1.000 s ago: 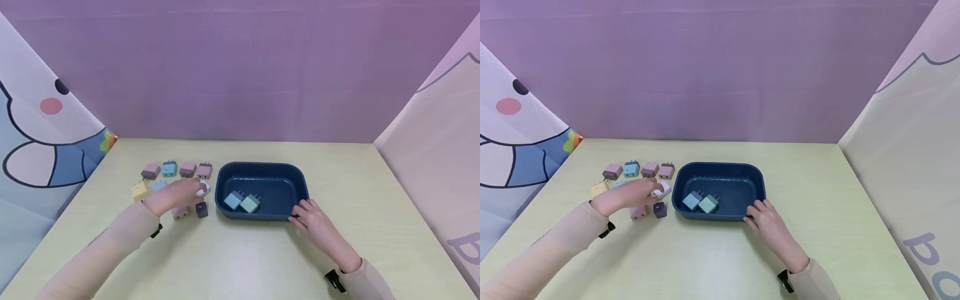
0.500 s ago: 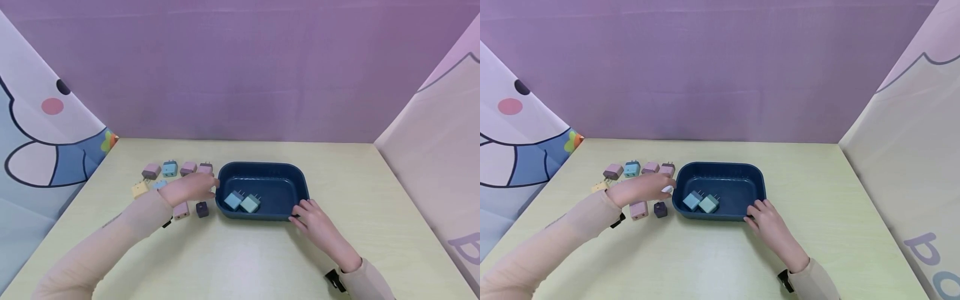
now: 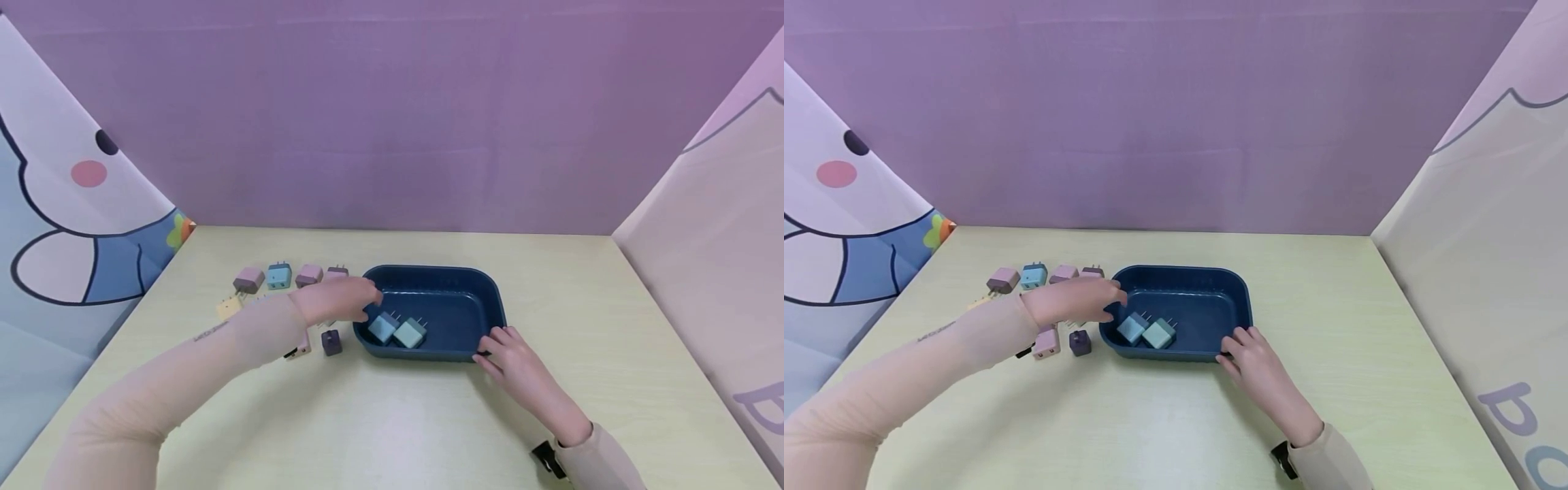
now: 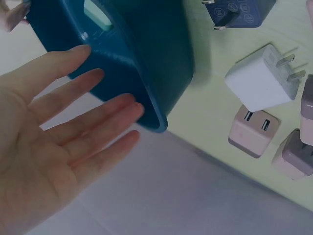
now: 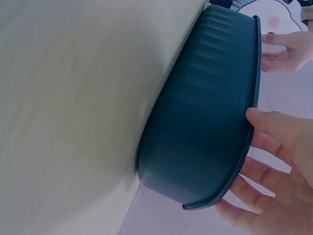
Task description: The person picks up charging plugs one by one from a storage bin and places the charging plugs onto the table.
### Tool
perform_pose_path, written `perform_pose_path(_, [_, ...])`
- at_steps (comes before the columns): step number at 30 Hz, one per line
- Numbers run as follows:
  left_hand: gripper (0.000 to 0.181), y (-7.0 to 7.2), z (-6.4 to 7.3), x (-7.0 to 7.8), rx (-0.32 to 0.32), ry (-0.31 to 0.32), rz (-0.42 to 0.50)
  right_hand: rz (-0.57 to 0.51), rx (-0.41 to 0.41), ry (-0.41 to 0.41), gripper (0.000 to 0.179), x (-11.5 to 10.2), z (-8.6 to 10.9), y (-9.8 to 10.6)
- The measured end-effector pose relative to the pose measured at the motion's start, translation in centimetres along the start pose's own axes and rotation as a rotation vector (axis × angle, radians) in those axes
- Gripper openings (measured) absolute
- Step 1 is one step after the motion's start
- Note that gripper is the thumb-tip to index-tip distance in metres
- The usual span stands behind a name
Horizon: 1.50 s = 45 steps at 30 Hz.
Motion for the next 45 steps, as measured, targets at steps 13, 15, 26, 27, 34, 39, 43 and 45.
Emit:
perform_pose_path(13, [0.032,-0.8,-2.8,1.8,-0.056,-0.094,-0.051,0.004,-0.010,-0.011,0.016,0.0,0.0,0.0])
perform_pose_path(15, [0.031,-1.1,-3.2,1.9,-0.064,-0.101,-0.057,0.004,-0.012,-0.013,0.016,0.0,0.0,0.0])
perform_pose_path(26, [0.030,-2.5,-4.1,2.0,-0.050,-0.174,-0.075,0.004,-0.018,-0.026,0.016,0.0,0.0,0.0])
perform_pose_path(27, [0.030,-2.6,-4.1,2.0,-0.047,-0.178,-0.077,0.003,-0.020,-0.027,0.016,0.0,0.0,0.0])
perform_pose_path(34, [0.032,-2.8,-4.3,2.2,-0.043,-0.194,-0.065,0.003,-0.022,-0.032,0.016,0.0,0.0,0.1])
perform_pose_path(39, [0.033,-3.1,-4.3,2.0,-0.045,-0.195,-0.051,0.002,-0.015,-0.018,0.016,0.0,0.0,0.0])
perform_pose_path(43, [0.034,-3.8,-4.7,1.5,-0.047,-0.212,-0.054,0.004,-0.016,-0.017,0.016,0.0,0.0,0.0])
perform_pose_path(45, [0.035,-3.9,-4.6,1.5,-0.054,-0.213,-0.056,0.004,-0.017,-0.020,0.016,0.0,0.0,0.0])
Point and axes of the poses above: each hand's wrist, its own z-axis away from the middle knuckle, its own y-axis out of the back of the hand, x = y × z, the point moved 3 cm from there along -z, towards the middle knuckle, and after that the axes turned 5 degrees about y, right-handed, at the moved point
